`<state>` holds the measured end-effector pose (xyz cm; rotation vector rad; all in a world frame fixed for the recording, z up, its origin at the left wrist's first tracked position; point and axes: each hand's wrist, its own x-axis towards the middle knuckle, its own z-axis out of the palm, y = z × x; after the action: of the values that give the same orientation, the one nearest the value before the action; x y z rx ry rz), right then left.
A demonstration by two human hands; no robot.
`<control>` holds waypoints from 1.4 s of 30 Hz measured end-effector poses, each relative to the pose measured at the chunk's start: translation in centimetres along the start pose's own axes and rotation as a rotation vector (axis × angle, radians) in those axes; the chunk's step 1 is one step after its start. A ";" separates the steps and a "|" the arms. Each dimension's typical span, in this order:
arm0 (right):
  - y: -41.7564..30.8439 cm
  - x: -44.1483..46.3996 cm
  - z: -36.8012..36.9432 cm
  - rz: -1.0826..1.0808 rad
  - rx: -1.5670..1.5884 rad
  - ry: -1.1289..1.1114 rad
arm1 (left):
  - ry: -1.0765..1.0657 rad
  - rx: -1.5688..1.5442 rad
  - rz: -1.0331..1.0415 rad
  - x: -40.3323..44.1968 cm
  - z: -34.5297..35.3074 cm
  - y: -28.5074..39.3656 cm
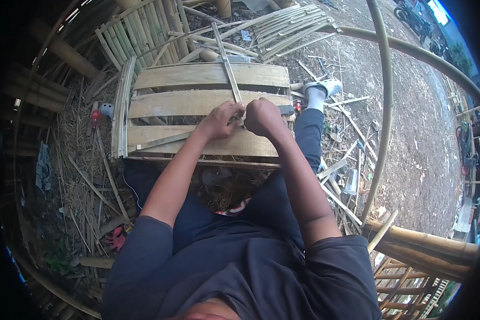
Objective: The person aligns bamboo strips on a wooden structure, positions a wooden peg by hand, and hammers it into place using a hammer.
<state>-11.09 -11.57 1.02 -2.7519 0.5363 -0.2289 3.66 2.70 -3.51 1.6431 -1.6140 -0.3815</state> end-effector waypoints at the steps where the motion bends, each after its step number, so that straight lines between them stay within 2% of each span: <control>1: 0.1 0.2 -0.3 -0.027 -0.013 -0.020 | -0.003 -0.006 -0.002 0.0 0.0 -0.1; 5: -1.1 0.6 -1.4 0.017 -0.033 -0.113 | -0.003 -0.013 -0.006 0.0 -0.2 0.1; 15: -2.5 0.7 -2.6 -0.011 -0.016 -0.115 | 0.009 -0.020 0.005 0.1 -0.1 -0.4; 18: -2.3 0.8 -2.4 -0.025 -0.025 -0.101 | -0.017 -0.089 -0.049 0.3 -0.5 0.1; 21: -2.1 1.1 -1.7 -0.009 -0.041 -0.110 | 0.066 -0.130 0.033 0.2 -0.6 0.4; 24: -1.9 1.5 -1.0 0.014 -0.050 -0.123 | 0.042 -0.065 0.090 0.3 -0.5 -0.2; 32: -1.3 2.0 -0.8 0.032 -0.031 -0.186 | 0.062 -0.126 0.034 0.5 0.1 -1.1; 38: -0.1 1.2 -0.5 -0.032 -0.024 -0.193 | 0.031 -0.134 -0.022 0.5 -0.1 -0.9; 41: -0.4 -1.8 -3.0 0.321 -0.098 -0.028 | 0.036 -0.140 -0.050 0.4 -0.4 -0.2; 42: -0.3 -3.2 -4.0 0.452 -0.097 -0.094 | 0.038 -0.153 -0.056 0.4 -0.4 -0.2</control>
<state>-14.83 -11.20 4.54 -2.6242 1.1419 0.0359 4.10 2.44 -3.31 1.5725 -1.4753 -0.4876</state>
